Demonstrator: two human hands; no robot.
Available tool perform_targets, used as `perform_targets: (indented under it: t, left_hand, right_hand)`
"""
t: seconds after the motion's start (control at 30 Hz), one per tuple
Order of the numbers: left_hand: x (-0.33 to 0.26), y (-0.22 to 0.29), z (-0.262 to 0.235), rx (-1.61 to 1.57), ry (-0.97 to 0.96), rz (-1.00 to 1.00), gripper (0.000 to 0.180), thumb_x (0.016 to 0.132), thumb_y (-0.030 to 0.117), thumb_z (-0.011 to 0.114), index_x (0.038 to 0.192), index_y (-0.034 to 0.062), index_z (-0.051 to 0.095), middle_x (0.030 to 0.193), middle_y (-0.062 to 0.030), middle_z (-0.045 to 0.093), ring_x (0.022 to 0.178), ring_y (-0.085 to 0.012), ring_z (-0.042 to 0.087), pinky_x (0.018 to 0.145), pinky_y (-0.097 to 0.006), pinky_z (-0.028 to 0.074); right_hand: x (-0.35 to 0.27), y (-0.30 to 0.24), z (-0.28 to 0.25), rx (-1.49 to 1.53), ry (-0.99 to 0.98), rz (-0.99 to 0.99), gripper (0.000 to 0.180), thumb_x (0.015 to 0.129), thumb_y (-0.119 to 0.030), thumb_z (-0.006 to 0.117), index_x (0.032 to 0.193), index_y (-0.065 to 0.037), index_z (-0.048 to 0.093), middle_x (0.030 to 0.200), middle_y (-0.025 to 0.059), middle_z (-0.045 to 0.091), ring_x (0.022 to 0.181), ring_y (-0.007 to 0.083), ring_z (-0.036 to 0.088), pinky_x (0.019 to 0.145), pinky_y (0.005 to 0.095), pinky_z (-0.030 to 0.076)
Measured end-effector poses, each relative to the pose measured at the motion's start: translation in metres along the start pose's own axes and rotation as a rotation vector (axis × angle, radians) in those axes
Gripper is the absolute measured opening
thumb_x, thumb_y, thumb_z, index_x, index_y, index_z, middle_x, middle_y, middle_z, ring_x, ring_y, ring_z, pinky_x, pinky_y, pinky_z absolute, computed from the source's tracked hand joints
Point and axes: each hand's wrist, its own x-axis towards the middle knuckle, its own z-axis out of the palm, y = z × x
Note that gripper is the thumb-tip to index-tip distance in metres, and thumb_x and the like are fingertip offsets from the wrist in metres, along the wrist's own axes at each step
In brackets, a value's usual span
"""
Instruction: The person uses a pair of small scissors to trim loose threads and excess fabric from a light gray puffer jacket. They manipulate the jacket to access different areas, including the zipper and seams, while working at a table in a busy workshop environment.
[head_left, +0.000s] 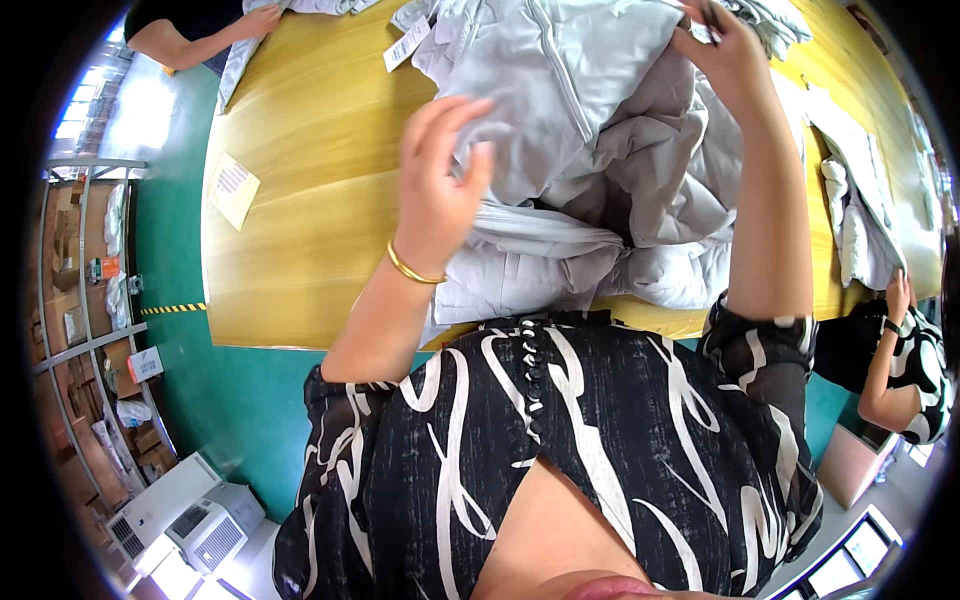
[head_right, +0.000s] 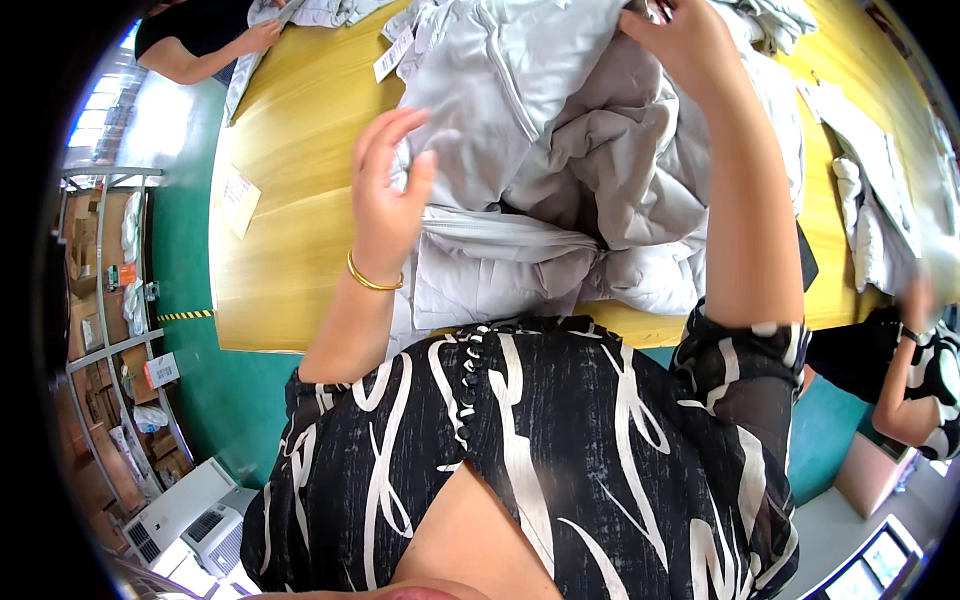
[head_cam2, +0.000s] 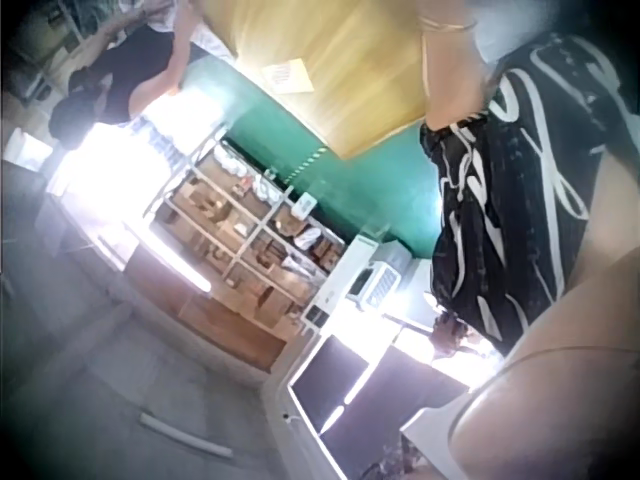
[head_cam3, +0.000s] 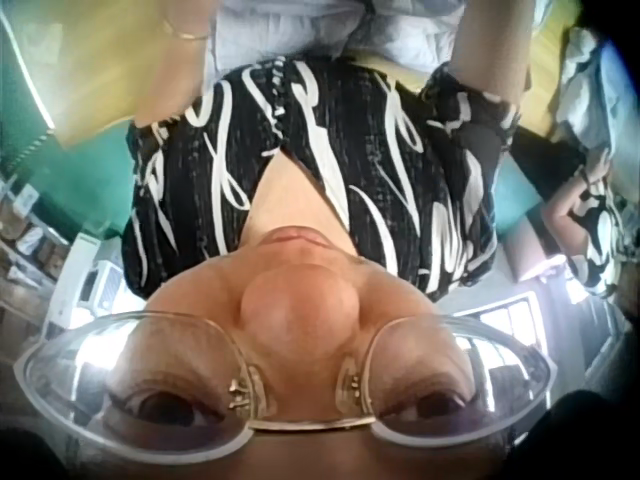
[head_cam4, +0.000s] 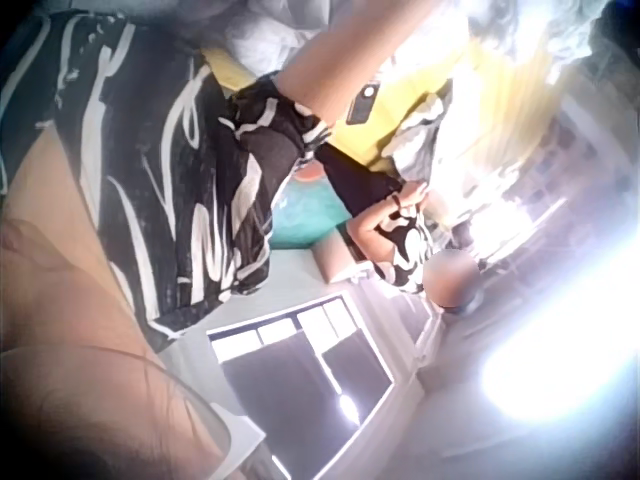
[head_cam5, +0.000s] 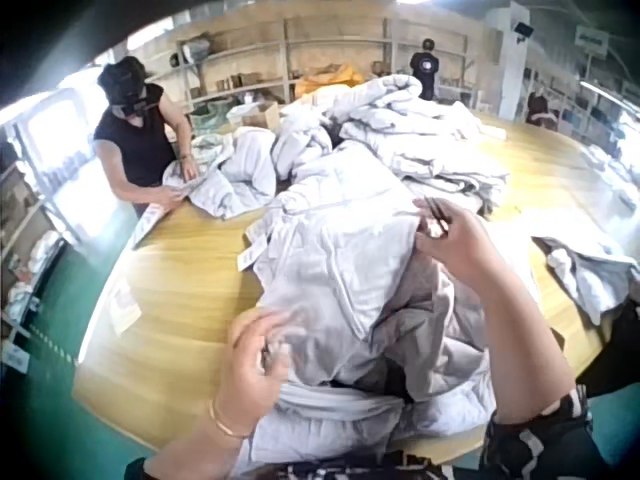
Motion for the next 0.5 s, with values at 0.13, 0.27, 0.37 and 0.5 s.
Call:
perform_targets:
  t: [0.13, 0.27, 0.37, 0.5]
  left_hand:
    - [0.027, 0.022, 0.039, 0.339, 0.057, 0.282, 0.038, 0.076, 0.018, 0.065, 0.111, 0.0066, 0.057, 0.111, -0.0126, 0.052, 0.104, -0.0271, 0.051, 0.086, -0.032, 0.042]
    - [0.058, -0.008, 0.044, 0.16, -0.267, -0.015, 0.033, 0.077, 0.022, 0.066, 0.103, 0.0029, 0.059, 0.085, -0.0085, 0.062, 0.08, -0.0185, 0.059, 0.072, -0.028, 0.045]
    - [0.073, -0.037, 0.037, -0.528, -0.258, -0.489, 0.034, 0.083, 0.022, 0.062, 0.106, -0.0014, 0.057, 0.1, -0.0099, 0.063, 0.089, -0.0151, 0.059, 0.076, -0.03, 0.047]
    - [0.085, -0.051, 0.0, -1.042, 0.04, -0.743, 0.031, 0.086, 0.025, 0.056, 0.106, 0.0005, 0.057, 0.102, -0.0087, 0.061, 0.09, -0.0189, 0.059, 0.077, -0.033, 0.047]
  right_hand:
    - [-0.08, -0.032, 0.011, -0.03, 0.062, -0.173, 0.026, 0.073, -0.013, 0.064, 0.099, -0.011, 0.061, 0.085, 0.0106, 0.063, 0.069, 0.0244, 0.062, 0.059, 0.0329, 0.048]
    - [-0.117, -0.01, 0.039, -0.343, -0.156, -0.232, 0.029, 0.071, -0.012, 0.065, 0.099, -0.009, 0.059, 0.085, 0.0062, 0.06, 0.069, 0.0292, 0.059, 0.062, 0.0359, 0.048]
    - [-0.123, 0.017, 0.029, -0.239, -0.155, -0.301, 0.027, 0.07, -0.003, 0.062, 0.096, -0.005, 0.059, 0.083, 0.008, 0.058, 0.068, 0.0268, 0.058, 0.062, 0.0312, 0.048]
    - [-0.156, 0.041, -0.009, 0.007, 0.147, -0.281, 0.018, 0.075, 0.01, 0.056, 0.089, 0.0, 0.058, 0.079, 0.0067, 0.057, 0.064, 0.0164, 0.052, 0.059, 0.0232, 0.043]
